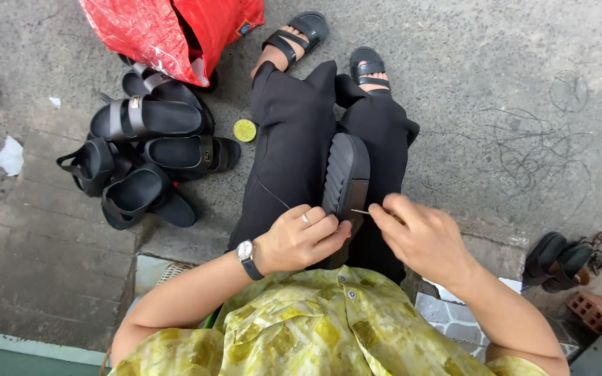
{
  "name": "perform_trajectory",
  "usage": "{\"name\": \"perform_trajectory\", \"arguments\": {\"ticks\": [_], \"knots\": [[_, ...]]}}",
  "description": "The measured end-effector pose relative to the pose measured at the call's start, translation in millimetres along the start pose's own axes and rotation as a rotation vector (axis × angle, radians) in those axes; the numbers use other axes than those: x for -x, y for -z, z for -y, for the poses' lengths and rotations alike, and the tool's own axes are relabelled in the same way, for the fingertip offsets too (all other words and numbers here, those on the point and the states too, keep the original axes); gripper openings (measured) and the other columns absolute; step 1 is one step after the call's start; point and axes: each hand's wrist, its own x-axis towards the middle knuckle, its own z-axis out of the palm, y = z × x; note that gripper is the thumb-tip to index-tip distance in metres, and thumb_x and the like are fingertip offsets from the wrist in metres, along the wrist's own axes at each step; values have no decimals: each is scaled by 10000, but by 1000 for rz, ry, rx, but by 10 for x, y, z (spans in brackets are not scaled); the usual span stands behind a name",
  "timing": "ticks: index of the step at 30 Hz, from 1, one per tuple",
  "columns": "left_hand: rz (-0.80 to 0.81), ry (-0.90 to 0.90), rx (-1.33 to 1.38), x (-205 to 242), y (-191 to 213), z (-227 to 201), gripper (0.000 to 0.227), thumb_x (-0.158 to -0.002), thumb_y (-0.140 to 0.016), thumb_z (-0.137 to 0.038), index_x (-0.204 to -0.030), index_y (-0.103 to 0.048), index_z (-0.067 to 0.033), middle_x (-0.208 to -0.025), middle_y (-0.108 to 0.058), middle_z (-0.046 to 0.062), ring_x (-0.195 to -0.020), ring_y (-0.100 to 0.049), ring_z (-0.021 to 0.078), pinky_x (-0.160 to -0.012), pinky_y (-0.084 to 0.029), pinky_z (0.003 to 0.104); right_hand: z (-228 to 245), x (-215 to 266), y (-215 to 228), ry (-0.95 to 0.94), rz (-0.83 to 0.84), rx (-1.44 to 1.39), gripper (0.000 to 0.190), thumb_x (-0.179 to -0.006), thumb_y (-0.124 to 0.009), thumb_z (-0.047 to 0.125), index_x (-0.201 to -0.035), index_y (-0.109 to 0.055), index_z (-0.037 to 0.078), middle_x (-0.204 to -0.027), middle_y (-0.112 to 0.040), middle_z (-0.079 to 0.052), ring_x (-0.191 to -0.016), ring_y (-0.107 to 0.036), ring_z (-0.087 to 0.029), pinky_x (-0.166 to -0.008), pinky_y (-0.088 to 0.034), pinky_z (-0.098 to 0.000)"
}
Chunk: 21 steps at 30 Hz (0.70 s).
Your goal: A person is manually stitching the sole of a shoe using a stitching awl and thread while sitting on the ground.
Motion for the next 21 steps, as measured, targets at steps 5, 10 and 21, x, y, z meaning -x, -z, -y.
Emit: {"name": "perform_trajectory", "arguments": {"ticks": [5, 10, 21], "knots": [[-37, 83, 27, 46, -50, -54, 208, -835, -679, -35, -668, -572, -96, -694, -473, 51, -509, -440, 161, -466, -394, 254, -70, 100, 145, -309, -210, -971, 253, -937, -423, 224, -1185, -476, 224, -865, -604, -9, -551, -567, -136, -451, -419, -258], [136, 306, 3, 86, 21, -8, 259, -822, -706, -302, -917, -585, -93, -717, -426, 26, -578, -459, 187, -497, -415, 280, -257, 166, 165, -534, -535, -1460, 497, -904, -447, 242, -1357, -250, 185, -970, -672, -100, -536, -511, -111, -397, -313, -240], [215, 823, 1200, -497, 311, 459, 330, -1012, -447, -275, -1029, -711, -78, -1247, -521, 103, -1149, -523, 209, -1016, -385, 358, 84, 41, -88, -474, -66, -937, 114, -770, -679, 64, -869, -727, 97, -562, -619, -19, -415, -561, -255, -378, -479, -330]]}}
